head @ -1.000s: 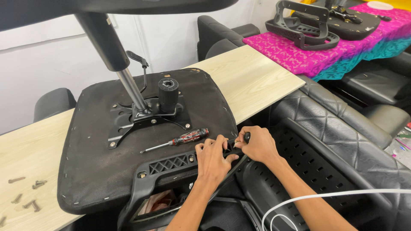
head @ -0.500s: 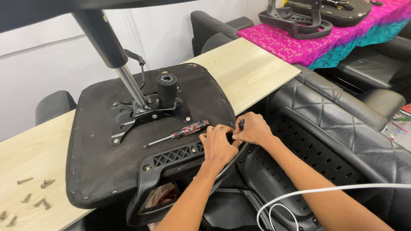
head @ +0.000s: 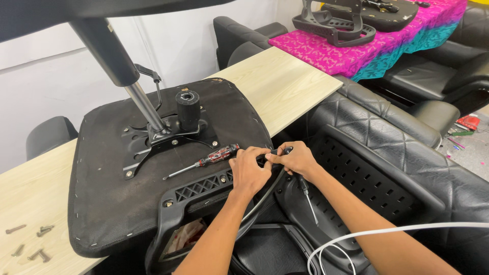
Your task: The person assembles a chair by attaching a black plastic frame to the underside of the seat using a screwdriver and screws. They align the frame, insert screws, and tighten them to secure the components together.
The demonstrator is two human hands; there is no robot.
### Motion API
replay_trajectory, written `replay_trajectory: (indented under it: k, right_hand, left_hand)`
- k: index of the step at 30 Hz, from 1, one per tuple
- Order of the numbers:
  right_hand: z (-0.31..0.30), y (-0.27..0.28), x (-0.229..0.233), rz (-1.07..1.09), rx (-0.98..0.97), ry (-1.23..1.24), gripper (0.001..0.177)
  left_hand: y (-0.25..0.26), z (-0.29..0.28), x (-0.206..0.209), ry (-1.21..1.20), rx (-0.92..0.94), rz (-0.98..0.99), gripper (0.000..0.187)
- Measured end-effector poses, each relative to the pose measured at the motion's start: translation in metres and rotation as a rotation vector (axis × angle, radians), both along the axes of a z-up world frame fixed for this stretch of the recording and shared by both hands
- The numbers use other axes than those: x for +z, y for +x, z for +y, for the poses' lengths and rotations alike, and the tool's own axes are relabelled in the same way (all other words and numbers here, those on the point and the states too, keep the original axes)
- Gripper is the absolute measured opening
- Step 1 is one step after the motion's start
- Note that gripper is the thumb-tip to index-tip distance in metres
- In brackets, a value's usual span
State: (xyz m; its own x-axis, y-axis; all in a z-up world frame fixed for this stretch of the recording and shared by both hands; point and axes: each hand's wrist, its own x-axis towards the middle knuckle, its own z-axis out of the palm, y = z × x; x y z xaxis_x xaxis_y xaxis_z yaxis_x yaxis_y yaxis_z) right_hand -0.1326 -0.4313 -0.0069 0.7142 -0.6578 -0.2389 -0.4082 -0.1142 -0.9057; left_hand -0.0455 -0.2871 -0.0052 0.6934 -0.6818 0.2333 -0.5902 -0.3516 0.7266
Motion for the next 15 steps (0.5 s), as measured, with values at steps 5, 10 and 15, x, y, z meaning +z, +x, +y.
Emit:
replay_trajectory:
  k: [5, 10, 15]
  right_hand:
    - [-0.003, -0.005, 0.004, -0.116, -0.099, 0.150, 0.039]
    - [-0.026, -0.009, 0.023, -0.361, -0.449, 0.398, 0.037]
    - [-0.054, -0.025, 0.053, -0.614, -0.293, 0.401, 0.022]
  left_hand:
    - [0.005, -0.004, -0.001, 0.028, 0.010, 0.008, 0.018]
    - [0.007, -0.004, 0.001, 0.014, -0.014, 0.010, 0.017]
    - [0.001, -0.003, 0.000, -0.077, -0.043, -0.065, 0.013]
